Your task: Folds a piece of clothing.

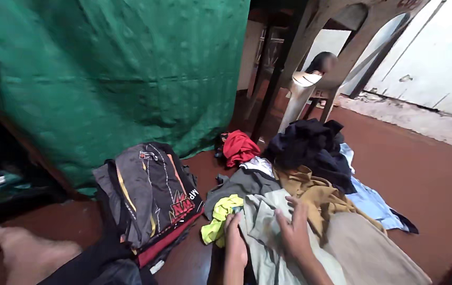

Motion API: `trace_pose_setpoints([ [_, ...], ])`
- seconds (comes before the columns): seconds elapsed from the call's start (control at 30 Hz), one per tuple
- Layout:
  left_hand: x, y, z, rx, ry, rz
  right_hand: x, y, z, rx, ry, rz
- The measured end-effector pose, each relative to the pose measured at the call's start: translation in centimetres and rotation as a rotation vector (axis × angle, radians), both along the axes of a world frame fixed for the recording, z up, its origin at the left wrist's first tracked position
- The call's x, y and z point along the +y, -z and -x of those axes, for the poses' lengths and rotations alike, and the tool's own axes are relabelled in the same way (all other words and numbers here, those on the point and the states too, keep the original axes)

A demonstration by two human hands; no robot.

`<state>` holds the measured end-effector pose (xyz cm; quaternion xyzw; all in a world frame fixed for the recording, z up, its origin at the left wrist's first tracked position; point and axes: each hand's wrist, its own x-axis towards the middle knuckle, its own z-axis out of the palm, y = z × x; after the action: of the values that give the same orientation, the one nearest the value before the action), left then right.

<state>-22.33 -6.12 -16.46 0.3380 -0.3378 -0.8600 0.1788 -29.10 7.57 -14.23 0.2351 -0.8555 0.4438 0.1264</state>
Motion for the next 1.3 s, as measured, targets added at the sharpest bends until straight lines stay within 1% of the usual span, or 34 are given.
trace_pose_setpoints([
  [0.03,-0.3,0.3,-0.3,0.020,-0.026,-0.055,-0.2,0.1,-0.4,0.122,-0.095,-0.123],
  [0.07,-0.6,0.6,-0.5,0.035,-0.046,-0.110,-0.7,0.2,-0.7,0.181,-0.178,-0.262],
  [0.1,-0.7,0.8,-0.7,0.051,-0.058,-0.159,-1.1,0.5,-1.0,0.173,-0.247,-0.408],
  [0.13,-0.7,0.9,-0.8,0.063,-0.066,-0.200,-1.4,0.7,-1.1,0.101,-0.297,-0.525],
  [0.17,-0.5,1.0,-0.9,0.065,-0.079,-0.231,-1.5,0.6,-0.8,-0.011,-0.309,-0.580],
  [0.2,-0.5,1.0,-1.0,0.061,-0.105,-0.262,-1.5,0.5,-0.5,-0.101,-0.279,-0.550],
  [0.23,-0.6,1.0,-1.0,0.058,-0.136,-0.295,-1.4,0.3,-0.2,-0.161,-0.217,-0.436],
  [0.3,-0.8,1.1,-1.0,0.053,-0.185,-0.337,-1.2,0.0,0.1,-0.207,-0.078,-0.083],
  [0.37,-1.3,1.5,-1.0,0.058,-0.157,-0.330,-0.8,-1.2,0.1,-0.335,0.028,0.237],
  [0.4,-1.7,1.7,-1.1,0.041,-0.086,-0.314,-0.6,-1.6,0.3,-0.386,0.085,0.361],
  [0.47,-3.0,1.7,-1.6,-0.029,0.156,-0.253,0.1,-1.9,0.7,-0.442,0.200,0.526],
  [0.53,-4.3,1.6,-2.2,-0.144,0.376,-0.148,0.9,-1.9,1.0,-0.466,0.260,0.600],
  [0.57,-5.0,1.8,-2.4,-0.229,0.448,-0.025,1.0,-1.9,1.0,-0.472,0.275,0.630],
  [0.67,-6.9,1.2,-3.0,-0.553,0.645,0.554,0.0,-2.3,0.4,-0.453,0.265,0.692],
  [0.7,-7.5,0.5,-3.1,-0.621,0.713,0.688,-0.3,-2.6,0.1,-0.415,0.245,0.694],
  [0.73,-7.8,-0.3,-3.1,-0.660,0.765,0.765,-0.7,-2.6,-0.1,-0.358,0.220,0.693],
  [0.8,-7.8,-1.5,-3.0,-0.696,0.835,0.828,-1.0,-1.8,-0.3,-0.206,0.125,0.676],
  [0.87,-7.7,-0.9,-2.9,-0.648,0.813,0.778,-0.9,-0.7,-0.5,-0.073,-0.060,0.629],
  [0.9,-7.5,-0.2,-3.0,-0.588,0.774,0.711,-0.8,-0.2,-0.7,-0.046,-0.175,0.583],
  [0.97,-7.0,0.3,-3.7,-0.447,0.682,0.495,-0.9,0.3,-1.2,-0.102,-0.442,0.458],
  [1.0,-6.7,0.5,-4.0,-0.366,0.614,0.385,-1.1,0.5,-1.4,-0.170,-0.568,0.412],
  [1.03,-6.3,0.9,-4.2,-0.295,0.543,0.296,-1.4,0.8,-1.6,-0.242,-0.648,0.405],
  [1.07,-6.0,1.2,-4.4,-0.245,0.482,0.231,-1.5,0.9,-1.8,-0.303,-0.664,0.437],
  [1.1,-5.9,1.5,-4.4,-0.221,0.437,0.185,-1.4,0.9,-1.7,-0.332,-0.616,0.491],
  [1.17,-5.7,1.7,-4.3,-0.232,0.380,0.122,-0.7,0.8,-0.6,-0.294,-0.431,0.573],
  [1.23,-4.6,1.4,-4.0,-0.293,0.316,0.146,0.3,0.2,0.2,-0.243,-0.245,0.568],
  [1.3,-2.9,0.9,-3.3,-0.331,0.280,0.263,1.0,-0.6,0.0,-0.215,-0.148,0.531],
])
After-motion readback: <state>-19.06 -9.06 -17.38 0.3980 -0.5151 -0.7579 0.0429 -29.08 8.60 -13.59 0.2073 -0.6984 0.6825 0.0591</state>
